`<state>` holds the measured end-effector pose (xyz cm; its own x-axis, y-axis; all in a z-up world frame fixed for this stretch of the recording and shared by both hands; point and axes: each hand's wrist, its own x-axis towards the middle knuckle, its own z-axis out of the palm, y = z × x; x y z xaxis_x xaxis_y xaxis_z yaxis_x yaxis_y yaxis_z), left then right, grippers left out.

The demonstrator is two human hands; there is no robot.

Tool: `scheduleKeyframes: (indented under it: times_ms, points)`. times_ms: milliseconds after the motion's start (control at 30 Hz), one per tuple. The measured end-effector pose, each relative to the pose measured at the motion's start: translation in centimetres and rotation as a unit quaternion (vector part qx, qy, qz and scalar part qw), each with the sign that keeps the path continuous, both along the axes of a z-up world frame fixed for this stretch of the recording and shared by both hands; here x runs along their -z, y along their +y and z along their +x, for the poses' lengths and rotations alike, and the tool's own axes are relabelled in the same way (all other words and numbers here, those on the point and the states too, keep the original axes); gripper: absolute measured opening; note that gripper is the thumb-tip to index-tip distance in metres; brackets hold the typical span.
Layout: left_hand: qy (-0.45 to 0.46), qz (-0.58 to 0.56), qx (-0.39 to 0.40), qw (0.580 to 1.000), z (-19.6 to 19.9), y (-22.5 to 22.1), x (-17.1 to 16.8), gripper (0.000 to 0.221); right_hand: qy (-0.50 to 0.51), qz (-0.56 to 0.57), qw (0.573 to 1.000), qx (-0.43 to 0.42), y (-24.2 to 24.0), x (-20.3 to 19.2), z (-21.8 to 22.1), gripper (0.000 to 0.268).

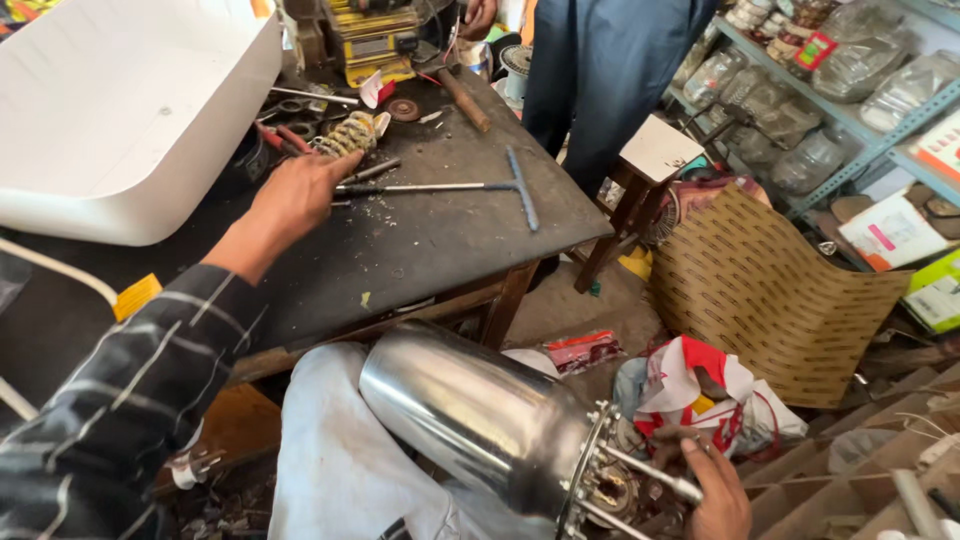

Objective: The person uses pliers and a wrench to tighten bolts on a cylindrical metal appliance component held on their lap. They repeatedly adjust the tool positions and apply torque to secure the fasteners.

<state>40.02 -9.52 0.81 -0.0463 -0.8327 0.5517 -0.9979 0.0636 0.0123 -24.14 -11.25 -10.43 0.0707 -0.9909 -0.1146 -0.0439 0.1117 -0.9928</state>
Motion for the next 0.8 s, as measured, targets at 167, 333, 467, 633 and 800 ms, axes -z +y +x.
scheduleKeyframes:
  times_ms: [167, 333, 467, 633, 800]
  points:
    - [-0.01, -0.091, 0.008, 0.996, -2.4, 1.2, -2.8, 0.056, 0.038, 0.051, 0.994, -0.086, -0.1, -2.0, -1.1, 0.041]
    - [-0.001, -0.227, 0.05, 0.973, -8.7, 5.4, -8.4, 0.039, 0.086, 0.116, 0.983, -0.113, 2.0, -3.1, -1.9, 0.032]
    - [0.138, -0.275, 0.013, 0.951, -13.8, 9.5, -12.5, 0.038, 0.123, 0.123, 0.958, -0.227, 4.0, -4.2, -1.9, 0.03]
    - [0.487, -0.331, 0.094, 0.802, -20.6, 12.8, -10.6, 0.045, 0.049, 0.177, 0.976, -0.114, 5.3, -3.8, -1.5, 0.032]
    - [0.872, -0.223, 0.147, 0.409, -25.0, 12.9, -3.9, 0.049, 0.04, 0.136, 0.982, -0.123, 1.6, -4.1, -0.3, 0.034]
